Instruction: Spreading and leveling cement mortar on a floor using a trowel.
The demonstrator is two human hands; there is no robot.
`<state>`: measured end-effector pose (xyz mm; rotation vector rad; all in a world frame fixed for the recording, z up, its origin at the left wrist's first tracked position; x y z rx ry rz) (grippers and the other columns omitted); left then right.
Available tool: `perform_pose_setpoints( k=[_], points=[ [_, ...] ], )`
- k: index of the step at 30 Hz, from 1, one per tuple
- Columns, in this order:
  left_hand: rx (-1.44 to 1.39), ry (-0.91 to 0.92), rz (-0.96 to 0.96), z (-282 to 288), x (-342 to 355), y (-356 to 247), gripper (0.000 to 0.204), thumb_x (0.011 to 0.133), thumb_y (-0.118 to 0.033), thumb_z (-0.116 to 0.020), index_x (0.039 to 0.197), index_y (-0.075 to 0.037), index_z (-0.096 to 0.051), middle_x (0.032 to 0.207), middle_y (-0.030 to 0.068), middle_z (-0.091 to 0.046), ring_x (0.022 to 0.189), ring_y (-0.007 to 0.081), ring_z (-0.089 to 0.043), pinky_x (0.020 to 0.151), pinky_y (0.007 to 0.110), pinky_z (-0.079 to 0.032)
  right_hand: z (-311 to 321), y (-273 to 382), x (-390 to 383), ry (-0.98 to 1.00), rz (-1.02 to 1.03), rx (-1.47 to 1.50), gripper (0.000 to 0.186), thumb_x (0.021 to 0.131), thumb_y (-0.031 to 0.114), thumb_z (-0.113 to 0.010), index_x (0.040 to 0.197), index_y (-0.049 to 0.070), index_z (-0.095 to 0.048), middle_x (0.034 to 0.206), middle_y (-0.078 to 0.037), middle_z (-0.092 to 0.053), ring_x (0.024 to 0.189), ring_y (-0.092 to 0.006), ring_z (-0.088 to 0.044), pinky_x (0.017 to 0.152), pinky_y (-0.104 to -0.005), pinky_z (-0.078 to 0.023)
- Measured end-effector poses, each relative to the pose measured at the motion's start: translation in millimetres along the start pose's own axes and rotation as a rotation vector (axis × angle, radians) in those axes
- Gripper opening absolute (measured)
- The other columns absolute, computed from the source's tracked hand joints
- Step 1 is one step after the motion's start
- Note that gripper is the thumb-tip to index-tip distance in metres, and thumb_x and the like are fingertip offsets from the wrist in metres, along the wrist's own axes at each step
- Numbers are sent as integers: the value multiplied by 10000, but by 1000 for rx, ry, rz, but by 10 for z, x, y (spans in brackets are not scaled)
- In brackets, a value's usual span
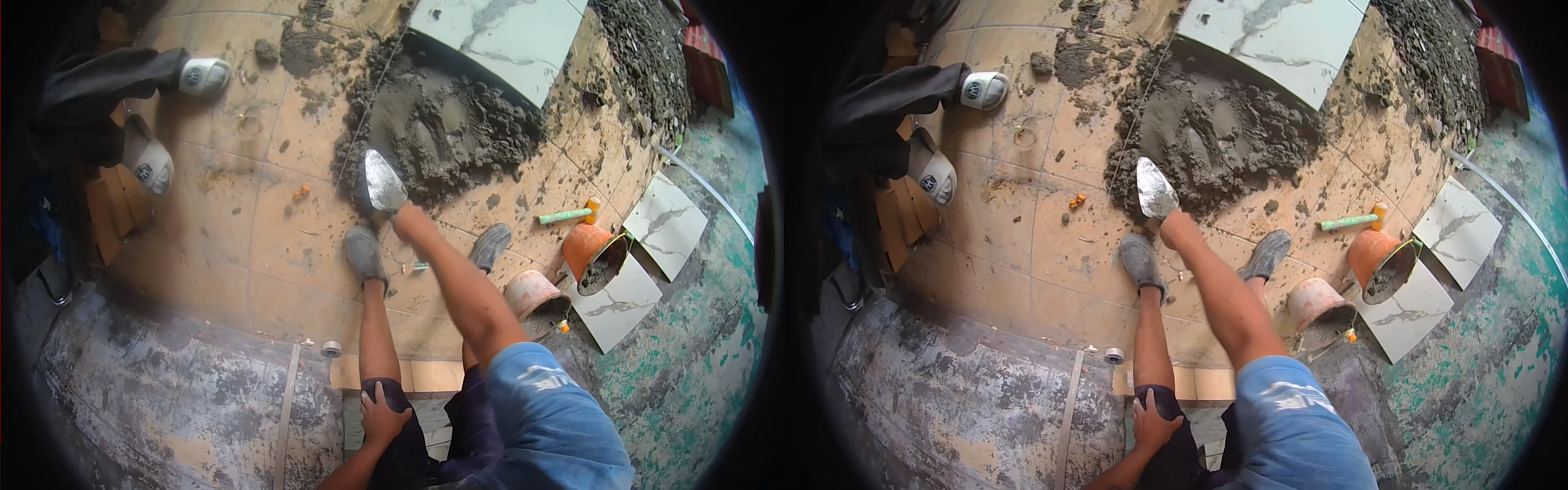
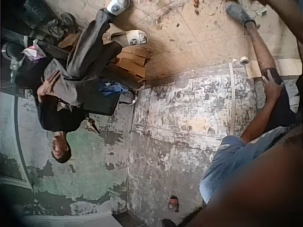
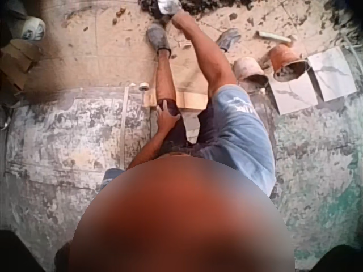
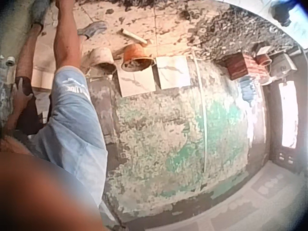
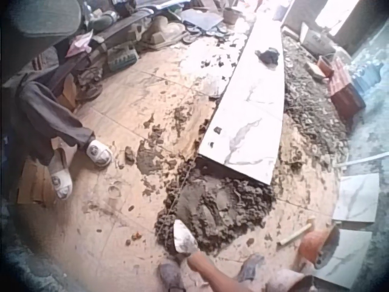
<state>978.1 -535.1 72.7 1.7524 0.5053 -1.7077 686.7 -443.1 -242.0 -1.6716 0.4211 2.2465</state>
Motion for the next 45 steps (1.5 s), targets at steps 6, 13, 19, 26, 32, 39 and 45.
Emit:
perform_pose_setpoints(
  k=[6, 13, 19, 26, 32, 39, 45],
  points=[
    [7, -13, -92, -74, -13, -351, 1051, 634, -431, -792, 1456, -106, -222, 1413, 359, -260, 1294, 475, -322, 1076, 479, -302, 1325, -1311, 683, -102, 191, -465, 317, 852, 165, -482, 1066, -67, -504, 982, -285, -634, 938, -425, -627, 806, -479, -507],
    [62, -65, 0, 58, -78, -176, 1057, 627, -439, -792, 1459, -117, -225, 1406, 351, -271, 1300, 475, -318, 1076, 486, -303, 303, -1076, 58, -220, 16, 2, 247, 872, 90, -435, 1070, -40, -506, 1043, -306, -618, 1019, -418, -608, 867, -478, -483],
    [77, -54, 8, -68, -8, -224, 1073, 613, -438, -799, 1461, -113, -228, 1415, 348, -263, 1305, 469, -317, 1082, 483, -295, 121, -1331, 20, -173, 0, 4, 271, 875, 111, -396, 1073, -49, -488, 1027, -321, -613, 997, -440, -603, 862, -504, -471],
    [134, -81, 36, -3, -47, -168, 1012, 648, -424, -780, 1457, -127, -249, 1419, 333, -279, 1281, 472, -342, 1046, 487, -344, 825, -1305, -275, -279, 86, 69, 294, 879, 174, -451, 1075, -41, -489, 1013, -308, -615, 972, -452, -599, 851, -504, -470],
    [171, -72, -8, -178, -53, -320, 1032, 631, -409, -800, 1438, -72, -253, 1394, 338, -298, 1288, 472, -324, 1075, 493, -296, 249, -2213, 181, -193, -60, 36, 280, 887, 176, -442, 1073, -24, -503, 1026, -293, -622, 988, -441, -600, 858, -498, -471],
    [169, -69, 62, -72, -53, -279, 1029, 646, -414, -786, 1462, -120, -234, 1433, 345, -240, 1294, 485, -321, 1048, 510, -332, 1639, -1816, -53, -235, 235, 67, 356, 870, 204, -512, 1104, -64, -514, 1013, -312, -619, 935, -436, -615, 811, -485, -500],
    [168, -39, -24, -299, -60, -683, 1063, 619, -422, -803, 1457, -107, -229, 1412, 359, -264, 1306, 477, -313, 1069, 492, -314, 1608, -2749, 950, -287, 249, -344, 330, 822, 83, -500, 1103, -76, -567, 1083, -275, -623, 1006, -412, -611, 851, -459, -499]
  ],
)
Point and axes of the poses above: each hand's wrist, its own x-axis towards the middle knuckle, its own z-axis out of the back of the hand, y = z × x, the point moved 2 cm from there along x, towards the middle knuckle
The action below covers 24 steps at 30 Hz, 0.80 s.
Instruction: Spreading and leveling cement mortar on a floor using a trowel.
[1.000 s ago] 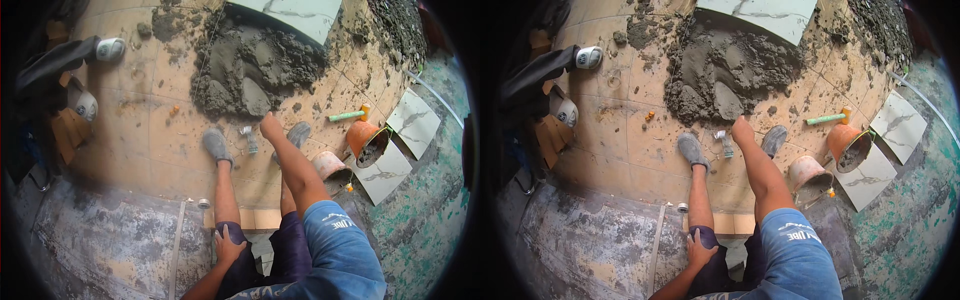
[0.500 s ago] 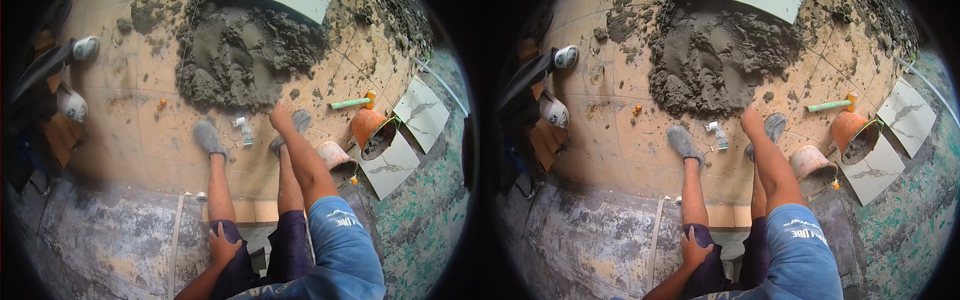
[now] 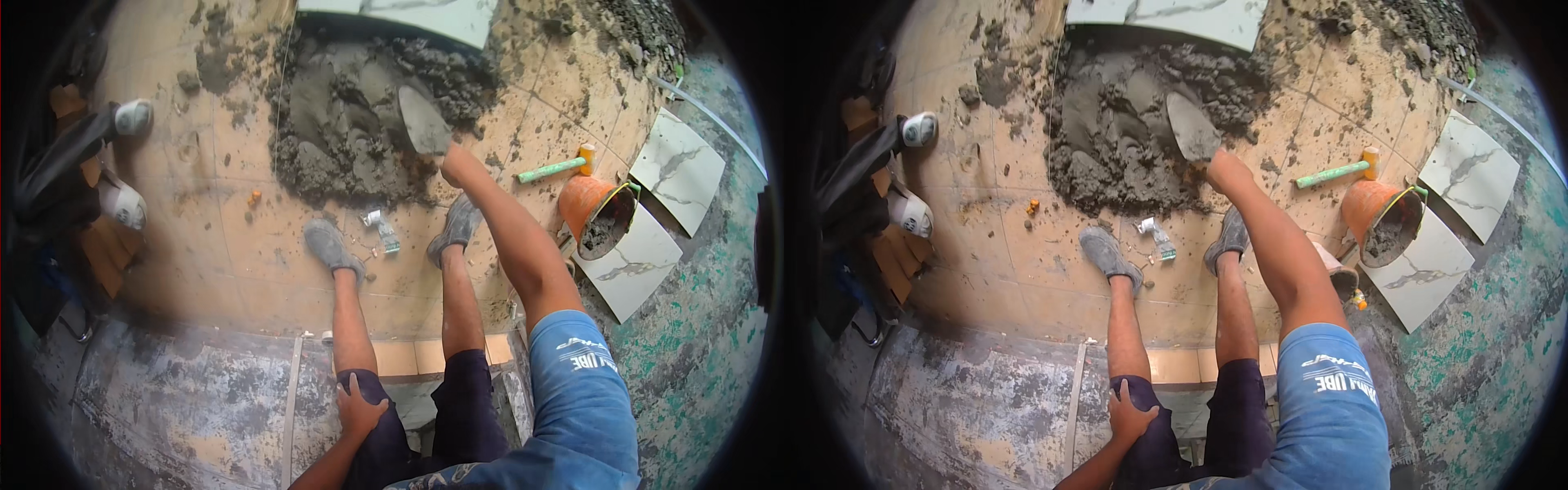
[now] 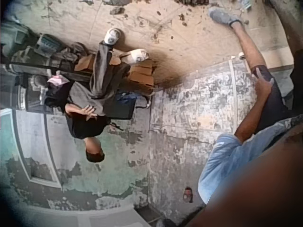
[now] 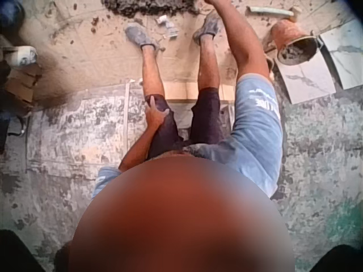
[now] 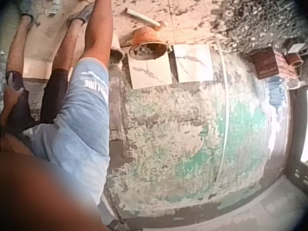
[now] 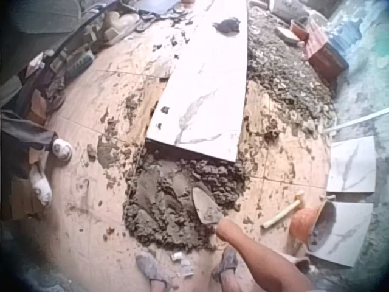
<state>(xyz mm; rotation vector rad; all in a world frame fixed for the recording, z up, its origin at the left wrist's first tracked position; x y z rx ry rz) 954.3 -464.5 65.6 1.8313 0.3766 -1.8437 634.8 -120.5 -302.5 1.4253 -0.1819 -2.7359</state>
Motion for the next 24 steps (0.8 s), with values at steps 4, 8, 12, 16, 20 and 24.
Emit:
perform_pose_setpoints(
  k=[4, 8, 12, 16, 20, 24],
  points=[
    [39, -63, 139, 199, -45, 434, 1074, 616, -431, -803, 1461, -110, -223, 1413, 361, -260, 1317, 477, -298, 1070, 493, -312, 991, 1067, -321, 148, -93, 134, 321, 838, 103, -508, 1116, -33, -595, 1103, -250, -626, 986, -384, -627, 875, -431, -506],
    [36, -11, 118, 131, -12, 198, 1071, 619, -427, -802, 1458, -101, -223, 1411, 359, -262, 1309, 479, -305, 1066, 495, -313, 2056, 538, -28, 143, -61, 256, 217, 838, 156, -508, 814, -40, -598, 644, -147, -606, 559, -238, -609, 501, -376, -512],
    [54, -71, 79, 192, -39, 151, 1008, 640, -416, -786, 1446, -98, -271, 1402, 364, -278, 1271, 501, -337, 1019, 519, -361, 1586, 523, 151, 313, -64, 178, 294, 857, 205, -521, 838, -75, -607, 695, -173, -646, 574, -264, -629, 520, -399, -525],
    [65, -67, 80, 229, -85, 215, 1017, 641, -417, -788, 1449, -91, -263, 1390, 373, -284, 1268, 509, -334, 1013, 527, -365, 887, 624, -86, 358, -130, 222, 261, 865, 203, -531, 969, -27, -600, 784, -193, -648, 645, -291, -625, 568, -428, -521],
    [49, -62, 45, 258, -97, 113, 1019, 644, -416, -787, 1451, -87, -259, 1389, 378, -281, 1270, 510, -332, 1018, 526, -359, 447, 560, -175, 65, -36, 185, 244, 841, 123, -498, 968, -53, -607, 931, -254, -663, 856, -405, -655, 749, -451, -535],
    [95, -75, 69, 271, -128, 121, 1024, 639, -401, -796, 1451, -84, -259, 1389, 372, -289, 1275, 496, -339, 1019, 520, -362, 48, 807, -360, -70, -132, 335, 236, 883, 81, -422, 1030, -40, -561, 985, -272, -645, 936, -407, -637, 788, -470, -516]
  ],
)
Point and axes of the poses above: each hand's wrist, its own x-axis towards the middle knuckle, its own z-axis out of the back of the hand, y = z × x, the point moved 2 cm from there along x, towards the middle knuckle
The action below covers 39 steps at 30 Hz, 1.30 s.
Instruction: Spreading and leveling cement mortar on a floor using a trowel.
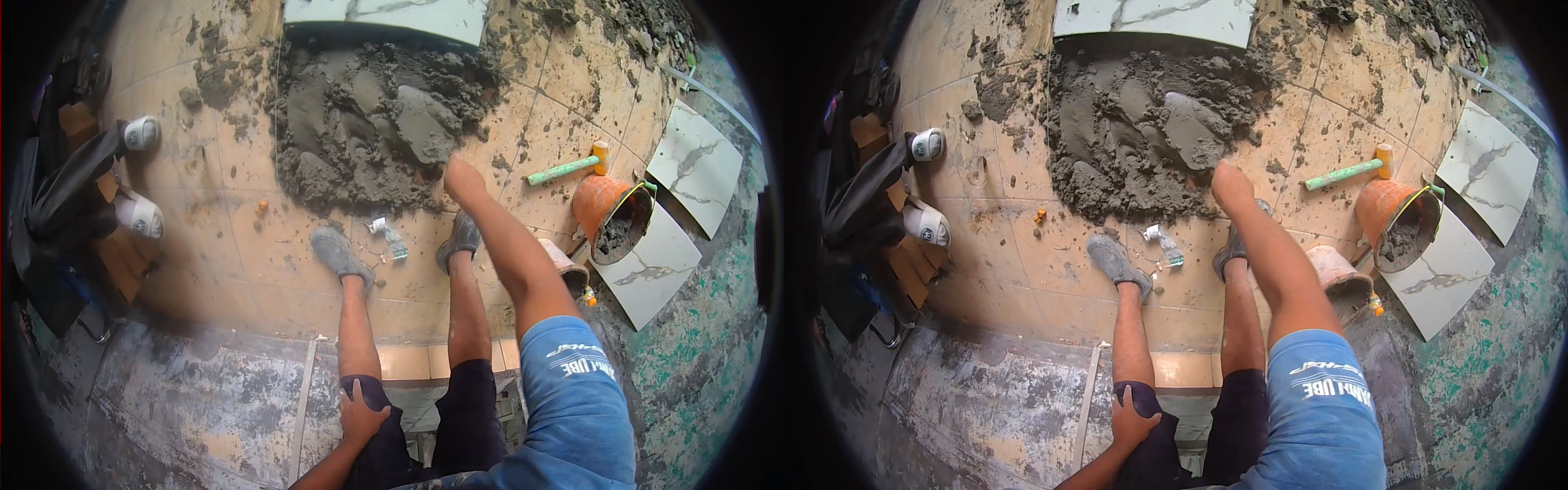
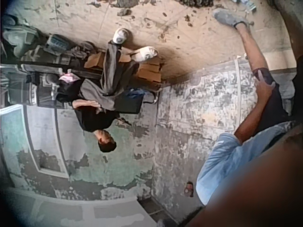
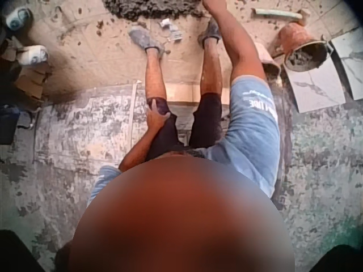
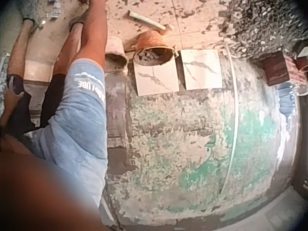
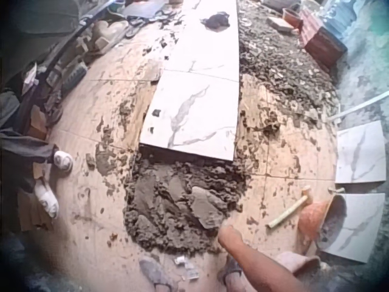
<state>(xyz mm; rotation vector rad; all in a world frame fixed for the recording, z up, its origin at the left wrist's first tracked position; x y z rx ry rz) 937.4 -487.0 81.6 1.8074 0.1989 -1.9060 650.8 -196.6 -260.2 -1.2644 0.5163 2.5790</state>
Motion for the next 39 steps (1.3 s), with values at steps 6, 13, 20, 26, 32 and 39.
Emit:
perform_pose_setpoints(
  k=[6, 13, 20, 26, 32, 39],
  points=[
    [-8, -18, 19, -9, 81, 31, 1031, 635, -395, -802, 1454, -87, -255, 1396, 361, -292, 1287, 483, -336, 1039, 506, -347, -287, 119, -92, 223, -84, -17, 311, 812, 104, -542, 1060, -70, -608, 1026, -291, -630, 1005, -395, -619, 831, -449, -511],
    [-9, 23, 19, -62, 66, 74, 1028, 645, -414, -790, 1461, -101, -249, 1413, 341, -286, 1308, 465, -320, 1047, 497, -346, -128, 119, -293, 429, 89, -224, 283, 752, 86, -626, 1004, -39, -657, 1059, -237, -647, 1015, -343, -632, 844, -400, -522],
    [-12, 36, -6, -187, 80, 34, 1027, 639, -422, -791, 1460, -117, -253, 1412, 335, -288, 1302, 473, -320, 1043, 504, -349, -420, -316, -302, 302, 8, -103, 250, 745, 74, -620, 954, -57, -663, 1016, -258, -649, 1006, -367, -627, 810, -421, -526],
    [-14, 2, 37, -156, 145, 235, 1011, 641, -424, -788, 1454, -126, -266, 1411, 329, -293, 1297, 479, -324, 1028, 513, -362, -650, 91, -845, 244, -115, 71, 409, 819, 143, -552, 1159, -81, -522, 1091, -321, -596, 1042, -407, -600, 881, -450, -488],
    [-14, -6, 11, -120, 137, 282, 1001, 645, -432, -782, 1454, -143, -270, 1417, 325, -290, 1294, 478, -328, 1015, 512, -375, 378, 875, -301, 37, -71, 224, 314, 834, 155, -560, 1052, -70, -545, 1081, -317, -597, 1041, -425, -591, 882, -459, -488],
    [-55, 29, -29, -215, 139, 188, 1022, 636, -432, -790, 1457, -130, -261, 1404, 339, -298, 1299, 471, -329, 1053, 496, -335, -779, 192, -266, 421, -30, -235, 322, 802, 97, -580, 1079, -67, -583, 1086, -272, -622, 1075, -408, -584, 886, -443, -493]
  ],
)
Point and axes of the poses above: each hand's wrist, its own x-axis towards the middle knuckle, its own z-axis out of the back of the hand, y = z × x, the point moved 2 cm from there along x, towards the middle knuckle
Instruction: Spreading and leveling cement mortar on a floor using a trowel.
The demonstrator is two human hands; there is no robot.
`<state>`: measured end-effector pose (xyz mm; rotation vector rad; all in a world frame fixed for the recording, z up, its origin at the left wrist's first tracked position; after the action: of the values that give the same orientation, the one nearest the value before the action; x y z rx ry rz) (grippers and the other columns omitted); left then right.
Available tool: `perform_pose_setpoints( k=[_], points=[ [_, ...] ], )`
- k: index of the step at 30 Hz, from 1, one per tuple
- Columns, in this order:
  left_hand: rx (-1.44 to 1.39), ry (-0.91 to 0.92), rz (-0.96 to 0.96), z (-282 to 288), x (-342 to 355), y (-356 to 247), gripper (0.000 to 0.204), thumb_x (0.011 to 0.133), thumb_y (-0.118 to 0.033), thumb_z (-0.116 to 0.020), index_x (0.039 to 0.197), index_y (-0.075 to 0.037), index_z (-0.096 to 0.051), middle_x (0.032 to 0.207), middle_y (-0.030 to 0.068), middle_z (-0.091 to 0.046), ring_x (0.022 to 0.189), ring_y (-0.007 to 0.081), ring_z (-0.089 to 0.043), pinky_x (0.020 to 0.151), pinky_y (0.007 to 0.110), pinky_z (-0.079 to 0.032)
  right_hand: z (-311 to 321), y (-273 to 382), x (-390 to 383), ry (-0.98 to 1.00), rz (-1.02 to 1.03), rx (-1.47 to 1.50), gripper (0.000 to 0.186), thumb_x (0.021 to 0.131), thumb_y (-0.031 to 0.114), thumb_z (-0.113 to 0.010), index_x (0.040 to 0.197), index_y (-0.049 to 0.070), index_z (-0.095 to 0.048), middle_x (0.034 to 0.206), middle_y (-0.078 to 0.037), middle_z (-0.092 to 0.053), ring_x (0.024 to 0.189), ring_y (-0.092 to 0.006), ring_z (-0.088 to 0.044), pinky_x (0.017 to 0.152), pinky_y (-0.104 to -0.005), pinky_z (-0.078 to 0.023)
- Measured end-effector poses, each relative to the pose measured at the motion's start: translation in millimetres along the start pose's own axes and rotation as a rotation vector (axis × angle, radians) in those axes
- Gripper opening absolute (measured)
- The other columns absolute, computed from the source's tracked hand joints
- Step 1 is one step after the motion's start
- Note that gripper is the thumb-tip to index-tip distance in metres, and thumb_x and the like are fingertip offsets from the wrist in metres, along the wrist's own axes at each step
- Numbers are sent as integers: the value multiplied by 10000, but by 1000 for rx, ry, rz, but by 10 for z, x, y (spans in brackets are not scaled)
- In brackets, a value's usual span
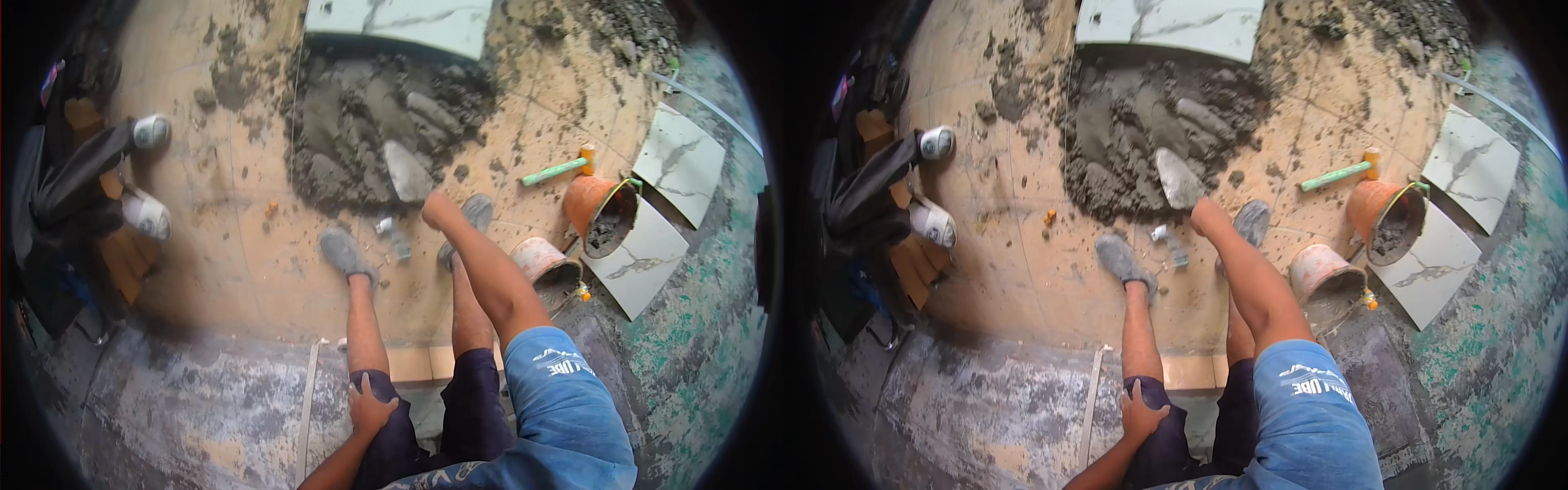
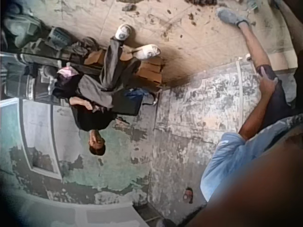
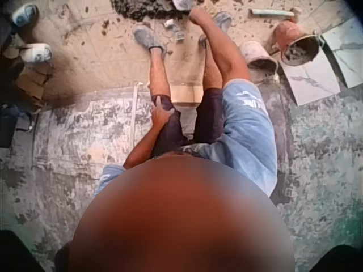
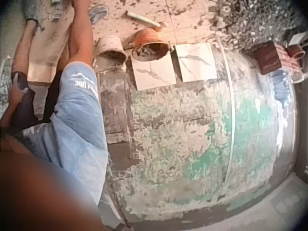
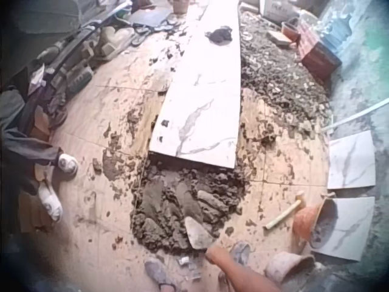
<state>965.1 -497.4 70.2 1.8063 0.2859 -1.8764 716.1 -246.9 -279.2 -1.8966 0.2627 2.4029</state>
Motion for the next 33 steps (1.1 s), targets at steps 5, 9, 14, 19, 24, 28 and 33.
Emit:
perform_pose_setpoints(
  k=[5, 9, 14, 19, 24, 28, 33],
  points=[
    [-2, -8, 93, 125, -27, 97, 1026, 631, -440, -787, 1461, -149, -259, 1429, 330, -277, 1317, 464, -316, 1055, 490, -337, 771, -245, -679, -389, 128, 314, 309, 806, 221, -596, 928, -61, -627, 856, -266, -652, 793, -371, -658, 721, -424, -527],
    [9, 13, 90, 90, -21, -70, 1029, 628, -433, -792, 1461, -151, -257, 1428, 330, -278, 1314, 461, -322, 1052, 489, -340, 1636, -1218, -899, -492, -116, 329, 350, 840, 272, -530, 1009, -29, -586, 968, -274, -643, 946, -380, -634, 821, -466, -499],
    [55, 3, 70, 75, -23, -186, 1025, 627, -422, -797, 1456, -145, -262, 1420, 328, -290, 1303, 457, -335, 1046, 480, -350, 2104, -2128, -264, -743, -279, 127, 331, 870, 191, -506, 1150, 18, -474, 1026, -259, -634, 970, -420, -613, 815, -499, -489],
    [101, -25, 83, 163, -48, -162, 1029, 629, -423, -796, 1456, -130, -259, 1415, 323, -299, 1300, 453, -341, 1049, 468, -349, 1379, -1154, -80, -809, -319, 399, 258, 951, 173, -362, 1159, 61, -463, 1050, -235, -609, 932, -430, -611, 776, -519, -491],
    [120, -22, 84, 111, -16, -282, 1037, 627, -435, -795, 1456, -120, -258, 1415, 316, -302, 1305, 445, -338, 1055, 462, -344, 234, -649, -191, -657, -286, 554, 304, 921, 185, -434, 1174, 17, -418, 1102, -253, -539, 950, -426, -594, 807, -508, -483],
    [139, -5, 125, 169, -56, -217, 1053, 620, -440, -798, 1462, -130, -247, 1425, 317, -289, 1318, 439, -318, 1069, 453, -330, 469, -440, -532, -705, -312, 616, 354, 876, 168, -525, 1161, -5, -407, 1121, -279, -502, 955, -446, -581, 808, -506, -484],
    [122, -16, 108, 124, -58, -265, 1052, 618, -443, -799, 1461, -141, -247, 1426, 324, -280, 1326, 440, -308, 1078, 452, -317, 536, -429, -53, -747, -417, 993, 366, 868, 113, -507, 1180, -13, -364, 1186, -301, -467, 944, -464, -578, 805, -518, -479]
  ],
)
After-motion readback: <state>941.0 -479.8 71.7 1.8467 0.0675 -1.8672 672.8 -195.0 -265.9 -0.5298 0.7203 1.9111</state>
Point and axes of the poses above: each hand's wrist, its own x-axis towards the middle knuckle, its own z-axis out of the back of the hand, y = z × x, the point moved 2 cm from there along x, towards the middle knuckle
